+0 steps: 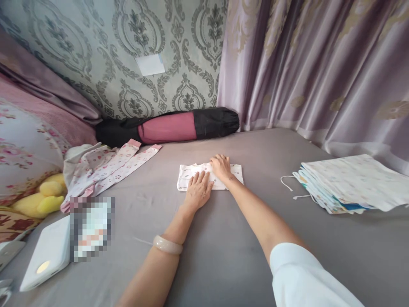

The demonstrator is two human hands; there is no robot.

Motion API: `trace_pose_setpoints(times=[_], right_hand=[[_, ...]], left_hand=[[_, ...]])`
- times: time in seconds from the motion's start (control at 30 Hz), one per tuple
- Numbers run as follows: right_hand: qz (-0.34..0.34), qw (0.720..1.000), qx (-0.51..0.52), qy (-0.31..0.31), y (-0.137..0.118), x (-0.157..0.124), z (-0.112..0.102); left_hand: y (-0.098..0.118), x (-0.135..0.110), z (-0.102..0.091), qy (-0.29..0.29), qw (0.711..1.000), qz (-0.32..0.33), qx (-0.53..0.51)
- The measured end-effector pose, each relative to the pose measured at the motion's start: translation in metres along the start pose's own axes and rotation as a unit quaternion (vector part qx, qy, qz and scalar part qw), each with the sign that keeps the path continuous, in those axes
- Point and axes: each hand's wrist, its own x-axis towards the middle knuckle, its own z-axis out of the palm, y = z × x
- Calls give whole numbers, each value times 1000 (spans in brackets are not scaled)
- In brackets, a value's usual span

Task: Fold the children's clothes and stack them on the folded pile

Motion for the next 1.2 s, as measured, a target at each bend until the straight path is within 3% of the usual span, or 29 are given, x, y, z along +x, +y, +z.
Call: trace_pose_setpoints(times=[0.2, 0.37, 0.73, 0.87, 0.97, 1.1, 1.2], right_hand=[[-55, 998, -1, -33, -16, -38, -13], [-72, 993, 6, -95, -27, -62, -13], [-57, 991, 39, -115, -25, -63, -10], [-27, 995, 36, -89, -18, -68, -17], [-17, 997, 20, -69, -11, -74, -17], [-13, 996, 28, -89, -6, -74, -13], [-10, 988, 89, -123, 1, -67, -19]], left_hand=[[-8, 6, -7, 59, 997, -46, 0], [-18, 4, -4, 42, 997, -66, 27], [-22, 3, -7, 24, 994, -91, 50], [-26, 2, -15, 46, 988, -141, 42], [-29, 1, -16, 27, 982, -180, 52], [-30, 2, -16, -6, 980, -193, 47], [-34, 2, -19, 22, 976, -213, 23]])
